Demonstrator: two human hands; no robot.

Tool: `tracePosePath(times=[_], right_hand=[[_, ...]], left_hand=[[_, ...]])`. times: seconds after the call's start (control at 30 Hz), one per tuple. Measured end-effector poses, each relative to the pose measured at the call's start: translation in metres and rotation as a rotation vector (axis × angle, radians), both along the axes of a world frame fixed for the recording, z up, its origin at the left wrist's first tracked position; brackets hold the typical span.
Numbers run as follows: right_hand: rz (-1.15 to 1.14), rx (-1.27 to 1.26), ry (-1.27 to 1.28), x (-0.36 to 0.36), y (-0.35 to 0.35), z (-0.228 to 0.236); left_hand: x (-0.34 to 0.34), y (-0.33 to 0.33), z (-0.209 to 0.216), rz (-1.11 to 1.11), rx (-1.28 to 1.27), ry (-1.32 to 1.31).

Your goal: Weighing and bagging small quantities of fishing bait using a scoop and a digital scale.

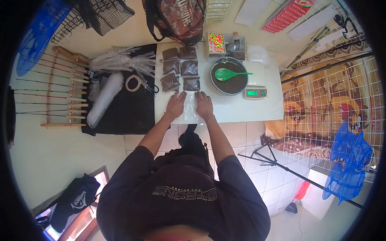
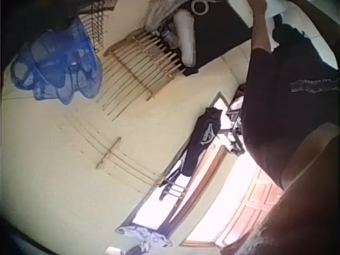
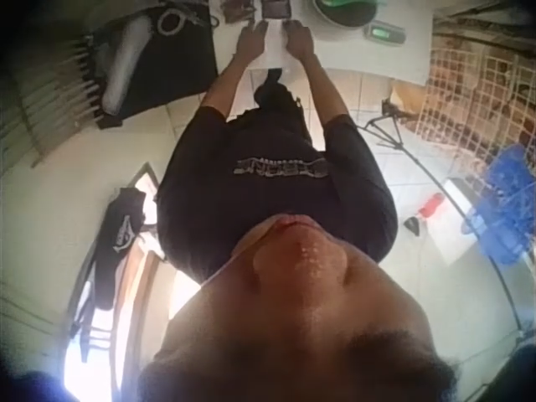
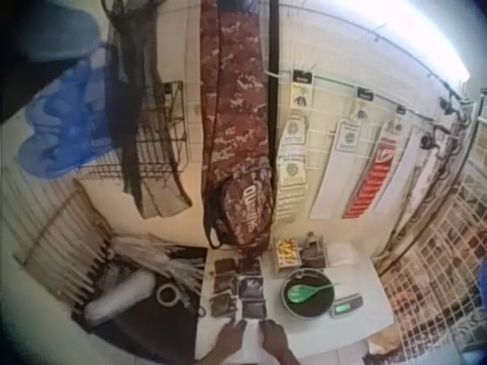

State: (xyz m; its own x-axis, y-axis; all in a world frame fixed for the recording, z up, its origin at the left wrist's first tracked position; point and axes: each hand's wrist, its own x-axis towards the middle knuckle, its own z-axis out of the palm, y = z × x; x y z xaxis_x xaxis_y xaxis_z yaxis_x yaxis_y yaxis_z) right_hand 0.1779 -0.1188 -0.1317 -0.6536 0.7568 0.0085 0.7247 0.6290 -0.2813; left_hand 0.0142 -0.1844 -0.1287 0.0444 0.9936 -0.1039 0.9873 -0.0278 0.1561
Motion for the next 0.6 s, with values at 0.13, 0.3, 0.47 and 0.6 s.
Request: tracePosePath(times=[0.13, 0.3, 0.47, 0.6], right_hand=[[0.093, -0.012, 0.017, -0.005, 0.000, 0.004], [0.022, -0.052, 0.033, -0.004, 0.004, 0.005], [0.051, -0.104, -0.079, -0.009, 0.004, 0.012], [0.080, -0.043, -0.062, -0.006, 0.007, 0.009]], left_hand=[[0.006, 0.005, -0.001, -0.028, 0.030, -0.058], [0.011, 0.006, 0.004, 0.082, -0.026, -0.108], [0.016, 0.016, 0.010, 0.048, -0.026, -0.067], [0.016, 0.014, 0.008, 0.070, -0.002, -0.084]])
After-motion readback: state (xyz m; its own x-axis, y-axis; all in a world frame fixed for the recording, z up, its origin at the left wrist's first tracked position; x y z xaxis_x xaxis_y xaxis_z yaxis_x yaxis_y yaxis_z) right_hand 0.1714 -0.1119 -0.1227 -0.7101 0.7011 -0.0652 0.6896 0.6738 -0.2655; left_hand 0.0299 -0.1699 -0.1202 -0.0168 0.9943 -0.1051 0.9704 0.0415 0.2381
